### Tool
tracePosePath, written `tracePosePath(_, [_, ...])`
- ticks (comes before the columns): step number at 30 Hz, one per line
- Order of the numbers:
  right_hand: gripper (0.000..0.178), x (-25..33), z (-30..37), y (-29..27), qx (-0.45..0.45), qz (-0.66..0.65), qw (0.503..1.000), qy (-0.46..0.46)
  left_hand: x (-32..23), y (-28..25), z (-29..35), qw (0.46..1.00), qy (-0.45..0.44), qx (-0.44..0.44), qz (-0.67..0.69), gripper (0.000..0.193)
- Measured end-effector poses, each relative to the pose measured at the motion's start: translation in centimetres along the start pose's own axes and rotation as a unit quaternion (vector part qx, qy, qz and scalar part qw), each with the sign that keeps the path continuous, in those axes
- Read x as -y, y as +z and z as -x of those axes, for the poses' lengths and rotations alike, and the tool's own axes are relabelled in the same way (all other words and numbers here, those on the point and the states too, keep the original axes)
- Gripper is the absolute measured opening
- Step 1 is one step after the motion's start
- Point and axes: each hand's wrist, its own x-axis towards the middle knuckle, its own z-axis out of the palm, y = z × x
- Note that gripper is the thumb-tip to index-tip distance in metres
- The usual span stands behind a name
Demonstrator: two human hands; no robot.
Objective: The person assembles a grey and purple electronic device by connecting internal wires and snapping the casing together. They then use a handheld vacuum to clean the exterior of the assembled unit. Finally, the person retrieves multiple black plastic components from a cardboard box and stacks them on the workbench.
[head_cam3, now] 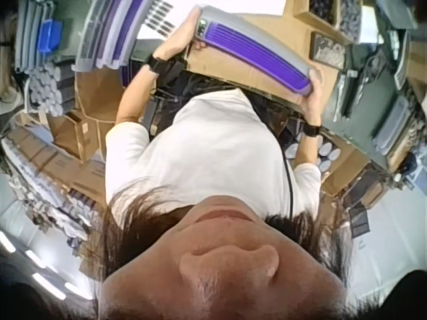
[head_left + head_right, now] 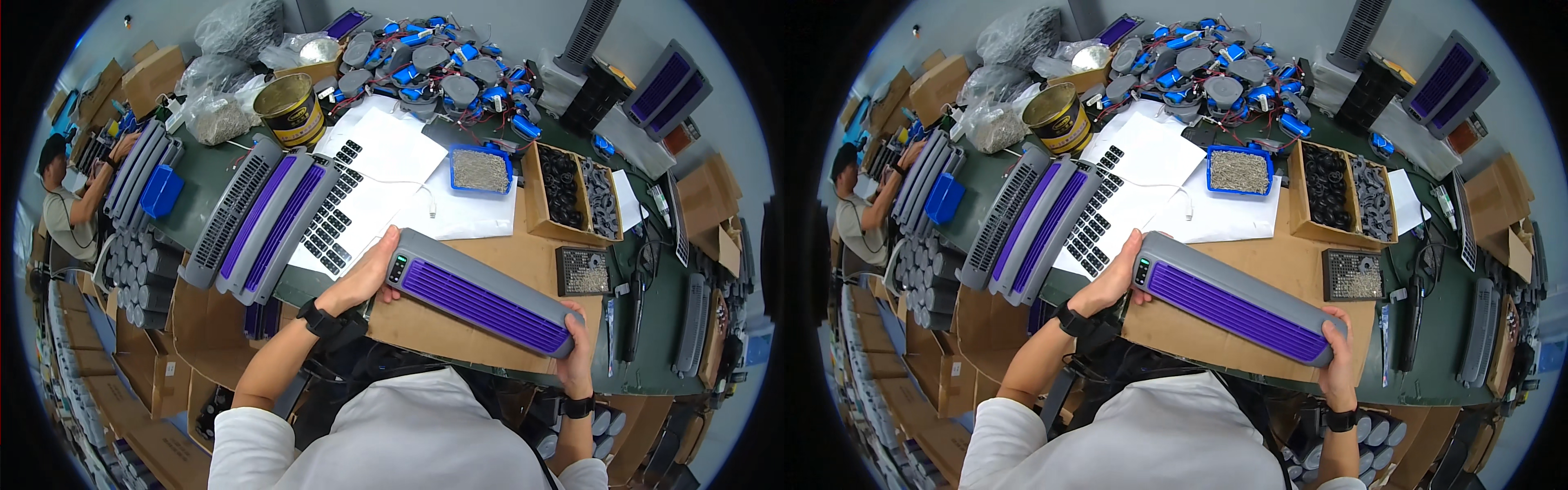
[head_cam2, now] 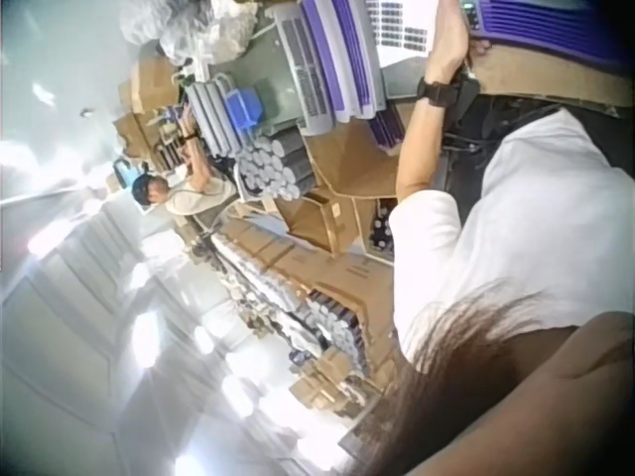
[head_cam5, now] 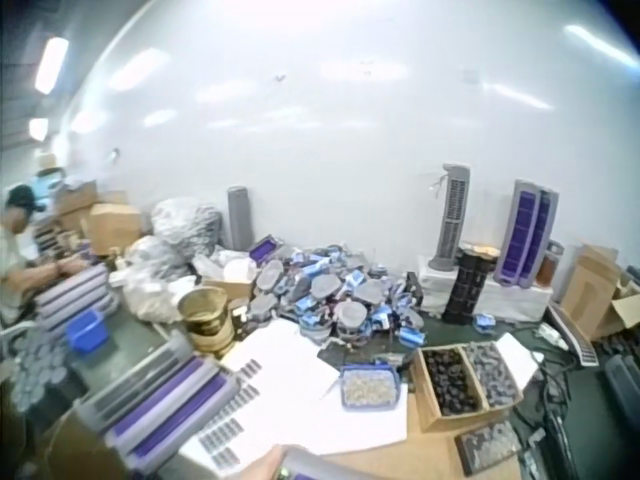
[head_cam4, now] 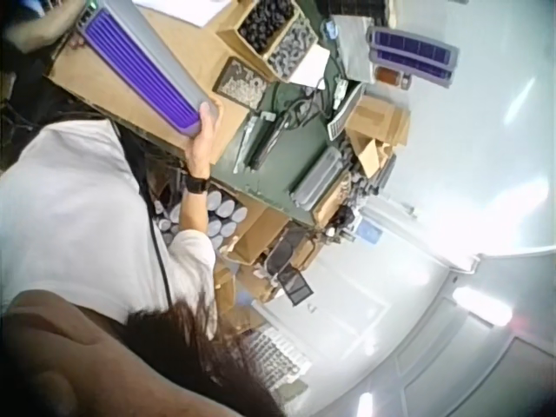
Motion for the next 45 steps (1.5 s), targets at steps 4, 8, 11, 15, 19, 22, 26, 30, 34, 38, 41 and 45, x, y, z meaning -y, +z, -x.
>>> tracePosePath(4, [0.039, 0.3, -0.4, 0.5, -0.030, -0.007, 1.000, 0.007, 0.1, 0.3, 0.1, 1.000, 0.014, -0.003, -0.006, 0.081])
tracePosePath(8, [0.037, 0.7, -0.5, 0.9, -0.042, -0.006, 0.999, 0.018, 0.5, 0.2, 0.0, 1.000, 0.020, 0.005, -0.014, 0.082])
tracePosePath(11, [0.037, 0.8, -0.5, 0.9, -0.045, -0.007, 0.999, 0.016, 0.4, 0.3, 0.2, 0.999, 0.037, 0.014, -0.010, 0.082])
tracePosePath(15, [0.036, 0.7, -0.4, 0.9, -0.038, -0.002, 0.999, 0.009, 0.5, 0.3, 0.3, 0.998, 0.054, 0.019, 0.007, 0.081])
tracePosePath(19, [0.033, 0.6, -0.3, 1.2, -0.036, -0.002, 0.999, 0.008, 0.9, 0.1, 0.4, 0.998, 0.061, 0.017, 0.026, 0.078])
tracePosePath(22, [0.034, 0.4, -0.5, 0.9, -0.019, -0.003, 1.000, 0.016, 0.8, 0.0, 0.6, 0.998, 0.057, 0.009, 0.036, 0.076])
tracePosePath(26, [0.043, 0.7, 0.2, 0.9, -0.013, -0.023, 0.999, -0.022, 1.5, 0.9, -0.7, 0.995, -0.020, -0.091, 0.021, 0.070])
tracePosePath(30, [0.060, 3.6, 3.2, 1.4, -0.042, 0.052, 0.989, -0.129, 4.5, -1.9, -0.3, 0.997, -0.040, -0.037, 0.051, 0.068])
tracePosePath(34, [0.062, 7.4, 10.4, -3.2, -0.152, 0.064, 0.961, -0.223, 3.7, -1.4, 0.0, 0.995, 0.097, 0.025, -0.024, 0.063])
tracePosePath(38, [0.067, 8.7, 23.1, -8.1, -0.400, 0.032, 0.841, -0.364, 3.1, -1.2, -0.4, 0.994, 0.105, 0.025, -0.019, 0.035])
tracePosePath(41, [0.061, 8.8, 34.4, -9.1, -0.569, 0.147, 0.710, -0.388, 3.6, -1.7, -1.3, 0.993, 0.104, 0.043, -0.026, 0.032])
tracePosePath(45, [0.056, 8.6, 39.7, -5.9, -0.753, 0.337, 0.519, -0.222, 1.4, -0.6, 0.5, 0.994, 0.045, 0.044, -0.093, 0.034])
